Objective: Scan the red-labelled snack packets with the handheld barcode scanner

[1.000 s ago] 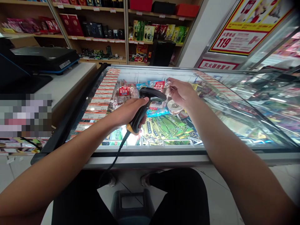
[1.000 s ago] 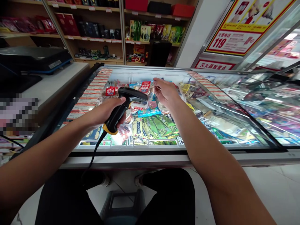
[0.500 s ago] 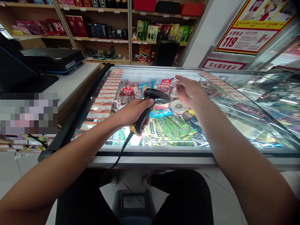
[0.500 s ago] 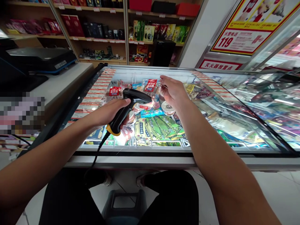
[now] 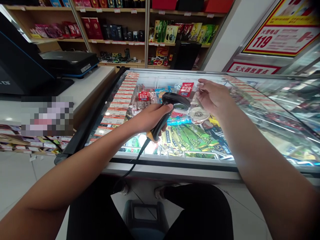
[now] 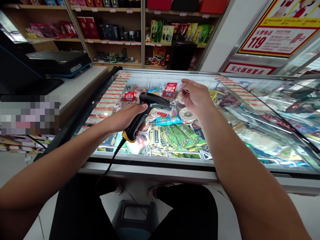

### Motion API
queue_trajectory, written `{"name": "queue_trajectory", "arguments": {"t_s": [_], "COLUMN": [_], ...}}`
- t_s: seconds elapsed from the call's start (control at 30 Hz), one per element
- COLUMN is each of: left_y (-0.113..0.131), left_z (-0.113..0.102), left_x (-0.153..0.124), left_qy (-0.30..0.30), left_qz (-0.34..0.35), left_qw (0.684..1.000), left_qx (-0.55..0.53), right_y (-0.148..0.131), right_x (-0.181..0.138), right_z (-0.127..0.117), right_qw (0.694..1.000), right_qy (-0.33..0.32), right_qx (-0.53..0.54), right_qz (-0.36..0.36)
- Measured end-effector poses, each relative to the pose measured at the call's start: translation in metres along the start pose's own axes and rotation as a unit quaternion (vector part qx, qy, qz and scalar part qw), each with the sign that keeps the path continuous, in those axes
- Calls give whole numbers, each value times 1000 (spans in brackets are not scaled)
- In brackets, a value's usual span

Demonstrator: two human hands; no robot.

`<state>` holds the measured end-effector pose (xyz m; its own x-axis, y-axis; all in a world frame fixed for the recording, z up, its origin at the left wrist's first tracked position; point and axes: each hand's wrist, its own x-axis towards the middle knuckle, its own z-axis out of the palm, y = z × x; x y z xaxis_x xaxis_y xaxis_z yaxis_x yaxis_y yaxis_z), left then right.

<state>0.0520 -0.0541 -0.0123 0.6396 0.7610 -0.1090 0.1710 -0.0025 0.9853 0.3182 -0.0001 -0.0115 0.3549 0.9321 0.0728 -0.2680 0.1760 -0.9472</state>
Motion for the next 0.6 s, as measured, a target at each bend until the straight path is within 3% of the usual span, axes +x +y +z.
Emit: {"name": "queue_trajectory", "arguments": {"t_s": [0.2, 0.37, 0.5, 0.6], "left_y": [4, 4, 4, 5], "left_z": [0, -3, -5, -6], "left_x": [0, 6, 8, 8], "left_qy": [35, 50, 51, 66], "left_qz": [23, 29, 12, 5], "left_qw": [999, 996, 993, 992], "left_qx": [-31, -73, -108, -103], "right_y": [-28, -44, -39, -28], "right_x": [22, 49, 59, 61], "right_z": [-25, -70, -95, -106], "right_qw": [993, 974, 963, 949], "right_qy": [92, 212, 268, 247], "right_qx": [11, 60, -9, -176], "right_qz": [-77, -55, -24, -86]}}
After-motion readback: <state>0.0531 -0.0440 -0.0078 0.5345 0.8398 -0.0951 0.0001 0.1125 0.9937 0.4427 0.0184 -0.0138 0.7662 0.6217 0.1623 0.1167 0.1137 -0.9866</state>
